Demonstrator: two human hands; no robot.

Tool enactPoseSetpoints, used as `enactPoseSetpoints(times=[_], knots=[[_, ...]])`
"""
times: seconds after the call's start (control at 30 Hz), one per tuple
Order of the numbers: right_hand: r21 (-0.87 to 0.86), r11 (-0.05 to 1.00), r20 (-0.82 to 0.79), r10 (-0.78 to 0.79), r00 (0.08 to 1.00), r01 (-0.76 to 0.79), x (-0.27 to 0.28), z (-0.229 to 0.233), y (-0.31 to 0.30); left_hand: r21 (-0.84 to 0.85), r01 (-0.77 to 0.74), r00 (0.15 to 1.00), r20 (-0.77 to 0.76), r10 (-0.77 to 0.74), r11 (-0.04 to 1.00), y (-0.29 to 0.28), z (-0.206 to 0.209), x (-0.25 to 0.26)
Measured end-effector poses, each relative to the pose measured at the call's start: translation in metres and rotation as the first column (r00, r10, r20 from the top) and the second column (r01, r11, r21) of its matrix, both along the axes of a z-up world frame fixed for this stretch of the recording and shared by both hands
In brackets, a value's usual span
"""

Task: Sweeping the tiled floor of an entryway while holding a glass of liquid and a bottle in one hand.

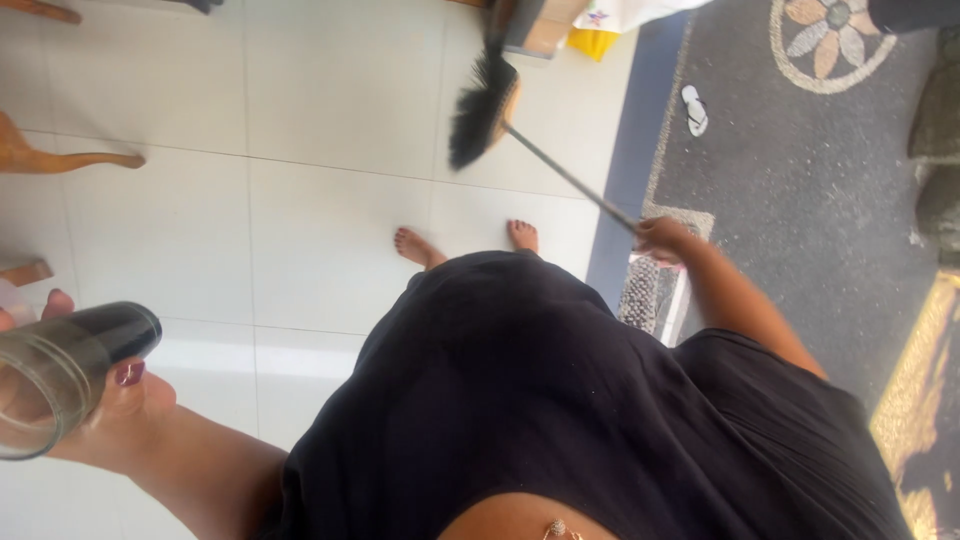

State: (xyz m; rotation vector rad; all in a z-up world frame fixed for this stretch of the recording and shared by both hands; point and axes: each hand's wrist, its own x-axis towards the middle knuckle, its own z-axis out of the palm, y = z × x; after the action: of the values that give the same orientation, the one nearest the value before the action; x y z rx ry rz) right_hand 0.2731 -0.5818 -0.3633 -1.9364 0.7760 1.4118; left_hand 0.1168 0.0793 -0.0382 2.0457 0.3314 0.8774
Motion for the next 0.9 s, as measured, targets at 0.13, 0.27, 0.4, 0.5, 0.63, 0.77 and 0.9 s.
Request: enactPoseSetpoints(times=[0.13,0.27,0.4,0.5,0.63,0.77,0.9], knots=[[-0.210,0.965,-0.048,0.147,0.988,-0.154,0.054,0.050,-0.132,0.038,0.094,0.995,0.034,-0.095,0.995,-0.076,0.007,0.033],[-0.376,0.915,0.006,0.161,0.987,-0.147,0.067,0.062,-0.208,-0.354,-0.218,0.975,-0.046,0.215,0.909,-0.146,0.015,0.047],[-0.421,0.905,0.219,0.041,0.975,0.056,0.041,0.015,-0.209,0.023,0.057,0.994,0.095,-0.059,0.998,-0.158,-0.011,0.026],[-0.390,0.919,0.317,0.078,0.945,0.055,0.004,-0.003,-0.168,-0.088,-0.026,0.984,0.175,0.041,0.996,-0.158,-0.021,-0.009],[0.280,0.694,-0.092,-0.669,0.738,0.664,-0.062,-0.004,-0.159,-0.224,-0.217,0.965,0.097,0.244,0.950,-0.162,-0.006,-0.031],[0.659,0.670,-0.071,-0.395,0.916,0.340,-0.097,0.013,-0.136,-0.059,-0.151,0.978,0.133,0.158,0.987,-0.145,0.011,-0.078],[0.089,0.810,0.529,0.454,0.717,-0.579,-0.111,0.058,-0.033,-0.197,-0.145,0.981,0.103,0.167,0.970,-0.144,0.036,-0.121]])
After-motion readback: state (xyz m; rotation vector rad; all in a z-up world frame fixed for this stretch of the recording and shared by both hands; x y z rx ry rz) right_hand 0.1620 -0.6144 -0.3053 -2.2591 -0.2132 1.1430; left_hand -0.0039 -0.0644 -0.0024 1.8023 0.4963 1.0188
